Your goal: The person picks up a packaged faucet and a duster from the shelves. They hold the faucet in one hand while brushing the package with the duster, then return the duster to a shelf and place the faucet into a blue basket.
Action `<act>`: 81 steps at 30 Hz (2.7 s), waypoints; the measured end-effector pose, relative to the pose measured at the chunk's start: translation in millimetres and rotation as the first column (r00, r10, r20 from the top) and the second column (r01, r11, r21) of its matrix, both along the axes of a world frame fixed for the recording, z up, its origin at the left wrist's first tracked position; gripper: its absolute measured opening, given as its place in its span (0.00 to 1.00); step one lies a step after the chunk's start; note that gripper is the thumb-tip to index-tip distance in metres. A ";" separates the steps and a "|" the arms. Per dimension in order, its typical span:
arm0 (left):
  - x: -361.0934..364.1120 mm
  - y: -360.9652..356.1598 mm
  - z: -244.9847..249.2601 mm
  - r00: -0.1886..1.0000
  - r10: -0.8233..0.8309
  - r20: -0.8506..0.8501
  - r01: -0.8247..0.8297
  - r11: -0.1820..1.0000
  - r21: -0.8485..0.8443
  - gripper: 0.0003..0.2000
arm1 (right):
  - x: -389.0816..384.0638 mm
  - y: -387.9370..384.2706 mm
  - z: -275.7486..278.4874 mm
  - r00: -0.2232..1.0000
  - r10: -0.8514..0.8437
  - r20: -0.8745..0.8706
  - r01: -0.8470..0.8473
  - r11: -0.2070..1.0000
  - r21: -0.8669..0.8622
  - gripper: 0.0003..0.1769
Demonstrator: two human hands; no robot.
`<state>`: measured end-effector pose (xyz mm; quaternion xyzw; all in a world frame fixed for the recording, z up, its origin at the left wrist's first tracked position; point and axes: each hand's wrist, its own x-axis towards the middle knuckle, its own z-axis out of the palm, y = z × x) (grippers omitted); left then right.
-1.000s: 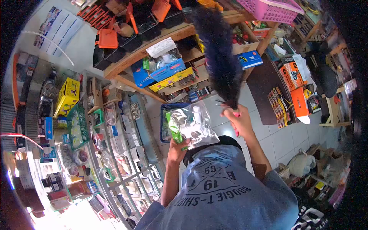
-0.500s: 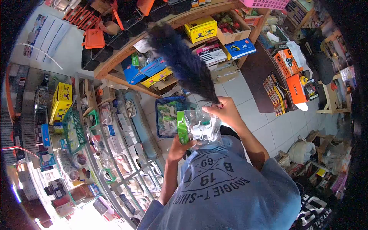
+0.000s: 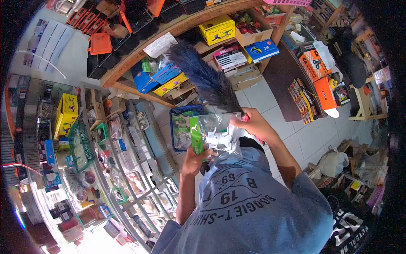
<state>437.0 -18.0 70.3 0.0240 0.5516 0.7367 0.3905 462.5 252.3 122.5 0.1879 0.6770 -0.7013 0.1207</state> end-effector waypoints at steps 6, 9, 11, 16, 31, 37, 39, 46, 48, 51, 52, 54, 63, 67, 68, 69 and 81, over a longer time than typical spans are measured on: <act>1.7 -2.8 -5.9 0.998 -0.064 0.025 0.066 0.996 -0.062 0.23 | 8.8 -2.8 6.7 0.999 -0.037 0.013 0.039 0.980 -0.193 0.15; 5.5 6.8 8.3 1.000 0.005 -0.019 -0.006 0.998 -0.059 0.17 | 7.4 -11.1 -14.6 0.976 -0.123 -0.179 0.105 0.989 -0.107 0.10; 4.9 6.0 5.4 0.999 -0.009 -0.045 0.006 0.998 -0.066 0.19 | 7.5 -10.8 -33.9 0.971 -0.120 -0.206 0.108 0.992 -0.072 0.11; 6.1 11.0 13.0 0.997 -0.010 -0.083 -0.001 0.992 -0.130 0.25 | 5.3 -19.4 -40.6 0.933 -0.200 -0.299 0.176 0.979 -0.108 0.12; 0.6 10.3 -2.4 0.997 0.073 0.004 -0.073 0.997 0.002 0.16 | 6.3 -0.8 -11.2 0.991 -0.081 -0.110 0.047 0.958 -0.281 0.24; 8.0 14.7 -2.3 0.960 0.112 0.258 -0.125 0.991 0.035 0.16 | 7.4 -3.2 -16.6 0.986 -0.092 -0.137 0.008 0.854 -0.520 0.31; 12.8 19.7 -3.2 0.969 0.101 0.227 -0.110 0.994 0.027 0.15 | 5.5 -7.5 -20.6 0.985 -0.130 -0.115 0.043 0.822 -0.568 0.31; 19.9 29.6 -8.5 0.994 0.111 0.011 -0.110 0.992 -0.067 0.18 | 2.6 -10.3 -26.1 0.986 -0.136 -0.100 0.111 0.968 -0.225 0.16; 20.8 30.6 -11.4 0.997 0.068 -0.043 -0.072 0.992 -0.100 0.19 | 2.8 -9.4 -29.3 0.984 -0.147 -0.106 0.122 0.970 -0.209 0.16; 24.5 31.8 -10.8 0.995 0.093 0.028 -0.090 0.993 -0.076 0.23 | 3.7 -8.2 -36.9 0.981 -0.132 -0.144 0.106 0.978 -0.178 0.18; 25.6 30.5 -12.9 0.995 0.091 0.028 -0.089 0.993 -0.079 0.23 | 3.9 -8.4 -34.6 0.972 -0.164 -0.167 0.127 0.969 -0.212 0.19; 27.0 27.0 -19.2 0.971 0.184 0.155 -0.195 0.979 0.055 0.20 | 5.3 -4.6 -22.9 0.961 -0.199 -0.190 0.149 0.957 -0.249 0.20; 28.3 25.4 -25.4 0.946 0.142 0.290 -0.200 0.962 0.183 0.26 | 5.4 7.5 -21.7 0.992 0.019 -0.124 -0.042 0.981 -0.188 0.19; 27.8 14.5 5.6 0.971 -0.099 0.216 -0.003 0.903 0.429 0.38 | -3.5 25.1 -9.7 0.982 0.051 -0.182 -0.096 0.963 -0.252 0.15; 29.3 8.9 2.2 0.987 -0.079 0.143 0.028 0.944 0.328 0.48 | -6.3 31.7 -1.8 0.980 0.119 -0.156 -0.151 0.966 -0.208 0.16; 24.4 7.7 4.7 0.987 -0.076 0.144 0.026 0.945 0.327 0.48 | -11.2 37.8 -6.4 0.980 0.121 -0.156 -0.153 0.966 -0.211 0.16; -33.9 41.4 35.0 0.982 -0.191 0.002 0.187 0.963 -0.196 0.28 | -31.4 15.8 -34.1 0.855 0.517 -0.040 -0.511 0.829 -0.229 0.15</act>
